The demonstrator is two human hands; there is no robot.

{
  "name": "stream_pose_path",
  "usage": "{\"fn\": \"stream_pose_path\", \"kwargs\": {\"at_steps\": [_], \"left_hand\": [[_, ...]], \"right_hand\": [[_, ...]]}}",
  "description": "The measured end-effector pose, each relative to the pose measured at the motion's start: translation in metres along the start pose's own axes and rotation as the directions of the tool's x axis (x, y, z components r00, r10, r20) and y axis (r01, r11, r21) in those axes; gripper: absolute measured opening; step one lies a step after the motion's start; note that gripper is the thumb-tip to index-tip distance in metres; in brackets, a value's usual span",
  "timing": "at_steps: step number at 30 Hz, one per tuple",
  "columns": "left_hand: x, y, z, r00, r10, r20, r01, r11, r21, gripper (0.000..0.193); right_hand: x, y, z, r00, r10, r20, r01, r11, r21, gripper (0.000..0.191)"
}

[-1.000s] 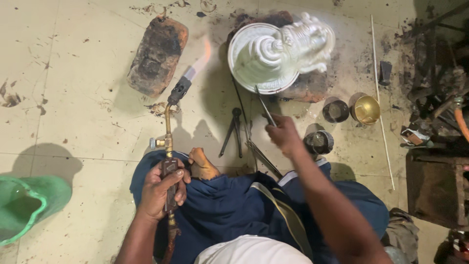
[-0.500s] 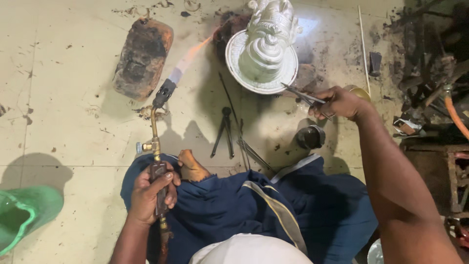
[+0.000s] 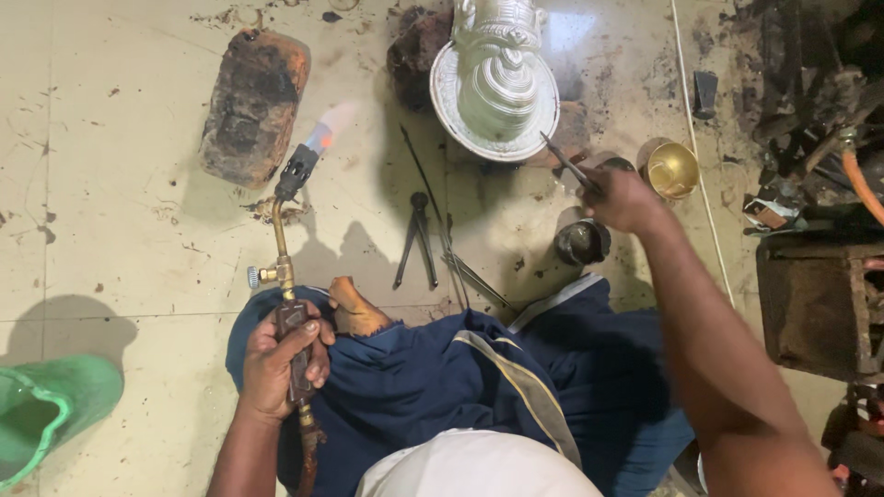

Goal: The person sits on the floor and uses a blowtorch to heat a white statue placed on a plate. They hold the torch in one hand and use a metal rod in the other to stir a substance in a small container while directing the flame at the statue.

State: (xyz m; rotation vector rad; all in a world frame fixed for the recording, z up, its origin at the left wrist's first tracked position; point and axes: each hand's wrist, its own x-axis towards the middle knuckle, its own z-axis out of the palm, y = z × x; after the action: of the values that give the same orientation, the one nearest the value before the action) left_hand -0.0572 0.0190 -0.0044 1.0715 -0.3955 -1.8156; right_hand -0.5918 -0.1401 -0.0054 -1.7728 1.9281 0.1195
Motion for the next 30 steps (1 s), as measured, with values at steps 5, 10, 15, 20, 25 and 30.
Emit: {"fn": "stream_pose_path", "kwargs": {"at_steps": [5,10,15,20,25,30], "left_hand": [[-0.001,0.000,0.000,1.000,0.001,0.004,-0.001,1.000,0.002,0.018],[-0.002,0.000,-0.001,1.000,0.006,-0.004,-0.006,1.000,0.005,0.019],[0.000,0.000,0.000,1.000,0.023,0.004,-0.023,0.999,0.026,0.018],[-0.001,-0.001,-0.001,1.000,0.009,0.004,-0.009,1.000,0.002,0.019],[-0.001,-0.002,-0.003,1.000,0.008,0.007,-0.009,1.000,0.006,0.018],[-0.002,-0.002,0.000,1.000,0.022,0.017,-0.022,1.000,0.003,0.018]], "right_hand": [[-0.019,-0.028,0.032,0.992,0.114,0.048,-0.123,0.935,0.333,0.031],[-0.033,-0.067,0.041,0.966,0.255,0.040,-0.247,0.871,0.426,0.028],[-0.038,-0.080,0.035,0.971,0.233,-0.053,-0.213,0.943,0.255,0.024],[-0.055,-0.079,0.048,0.969,0.246,0.025,-0.236,0.887,0.397,0.021],[-0.076,-0.116,0.107,0.976,0.154,0.153,-0.189,0.248,0.950,0.034],[-0.052,-0.165,0.134,0.971,0.167,0.169,-0.192,0.135,0.972,0.035]]}}
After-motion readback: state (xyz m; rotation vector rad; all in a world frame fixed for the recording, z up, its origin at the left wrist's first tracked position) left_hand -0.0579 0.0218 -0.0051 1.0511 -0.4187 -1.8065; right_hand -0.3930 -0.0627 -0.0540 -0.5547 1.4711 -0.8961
